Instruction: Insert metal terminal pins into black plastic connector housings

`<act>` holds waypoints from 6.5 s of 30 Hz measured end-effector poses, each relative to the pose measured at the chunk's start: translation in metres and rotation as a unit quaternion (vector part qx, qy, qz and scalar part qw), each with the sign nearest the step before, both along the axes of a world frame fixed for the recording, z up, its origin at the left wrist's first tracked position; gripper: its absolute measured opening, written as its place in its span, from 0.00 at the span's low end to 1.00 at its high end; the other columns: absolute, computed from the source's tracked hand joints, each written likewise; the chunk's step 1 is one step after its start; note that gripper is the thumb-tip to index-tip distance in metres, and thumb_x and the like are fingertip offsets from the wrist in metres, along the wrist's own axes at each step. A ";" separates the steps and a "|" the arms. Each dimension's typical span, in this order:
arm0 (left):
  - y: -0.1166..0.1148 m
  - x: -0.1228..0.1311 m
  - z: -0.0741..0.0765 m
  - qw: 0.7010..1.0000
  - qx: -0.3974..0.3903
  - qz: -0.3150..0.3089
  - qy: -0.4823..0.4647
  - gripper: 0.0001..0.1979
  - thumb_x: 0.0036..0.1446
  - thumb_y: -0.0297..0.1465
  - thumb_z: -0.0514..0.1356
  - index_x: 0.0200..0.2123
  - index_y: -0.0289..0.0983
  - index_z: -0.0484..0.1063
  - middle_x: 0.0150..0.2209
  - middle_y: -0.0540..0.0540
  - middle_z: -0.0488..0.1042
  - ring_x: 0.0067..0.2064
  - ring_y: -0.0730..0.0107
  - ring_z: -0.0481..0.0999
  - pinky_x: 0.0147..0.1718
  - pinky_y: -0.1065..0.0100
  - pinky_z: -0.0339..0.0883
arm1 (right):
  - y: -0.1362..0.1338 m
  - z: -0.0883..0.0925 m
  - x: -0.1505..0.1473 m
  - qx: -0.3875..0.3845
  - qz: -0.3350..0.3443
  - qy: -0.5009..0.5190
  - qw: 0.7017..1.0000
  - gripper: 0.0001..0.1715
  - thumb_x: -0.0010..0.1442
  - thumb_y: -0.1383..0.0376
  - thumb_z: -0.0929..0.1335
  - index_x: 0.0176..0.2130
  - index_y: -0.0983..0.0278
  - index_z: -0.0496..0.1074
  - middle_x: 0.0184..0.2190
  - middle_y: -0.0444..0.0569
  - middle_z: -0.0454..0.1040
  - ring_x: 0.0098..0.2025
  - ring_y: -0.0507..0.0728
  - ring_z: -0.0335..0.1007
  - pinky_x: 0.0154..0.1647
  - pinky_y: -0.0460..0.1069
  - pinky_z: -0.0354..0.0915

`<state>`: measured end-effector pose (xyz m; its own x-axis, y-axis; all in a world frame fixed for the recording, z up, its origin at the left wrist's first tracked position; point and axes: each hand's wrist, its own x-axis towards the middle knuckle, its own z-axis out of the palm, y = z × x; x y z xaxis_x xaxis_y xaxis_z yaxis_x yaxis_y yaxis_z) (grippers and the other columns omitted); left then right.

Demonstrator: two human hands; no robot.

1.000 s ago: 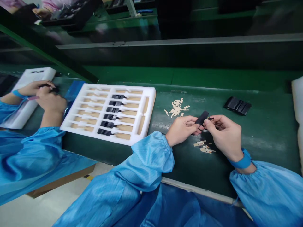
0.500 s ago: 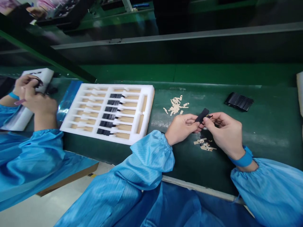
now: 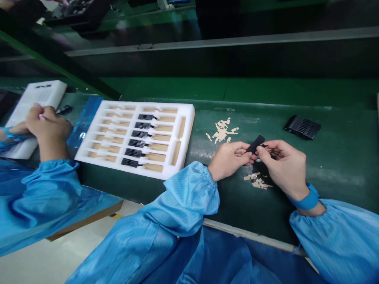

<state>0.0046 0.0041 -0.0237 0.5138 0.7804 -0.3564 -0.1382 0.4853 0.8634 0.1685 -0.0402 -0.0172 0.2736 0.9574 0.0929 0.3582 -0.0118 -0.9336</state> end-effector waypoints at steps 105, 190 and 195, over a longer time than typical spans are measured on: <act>-0.011 0.001 0.005 0.990 0.072 0.036 0.112 0.06 0.61 0.26 0.63 0.41 0.31 0.76 0.35 0.42 0.82 0.33 0.73 0.82 0.35 0.74 0.77 | 0.001 0.012 0.001 0.073 0.025 -0.117 0.990 0.05 0.62 0.65 0.71 0.33 0.62 0.72 0.23 0.42 0.71 0.23 0.51 0.65 0.25 0.47 0.63; -0.010 -0.005 0.022 0.998 0.040 -0.042 -0.023 0.23 0.58 0.46 0.67 0.43 0.31 0.76 0.35 0.43 0.77 0.33 0.70 0.81 0.35 0.72 0.76 | 0.008 0.003 0.011 -0.015 0.050 0.248 0.967 0.13 0.61 0.57 0.75 0.38 0.62 0.71 0.25 0.39 0.67 0.23 0.49 0.61 0.25 0.45 0.60; -0.007 -0.012 0.025 0.990 -0.067 -0.093 -0.083 0.18 0.57 0.42 0.70 0.41 0.31 0.77 0.34 0.44 0.76 0.32 0.71 0.81 0.32 0.76 0.74 | 0.007 0.006 0.010 -0.052 0.141 0.330 0.932 0.14 0.64 0.55 0.73 0.41 0.61 0.70 0.26 0.41 0.71 0.23 0.50 0.63 0.25 0.46 0.61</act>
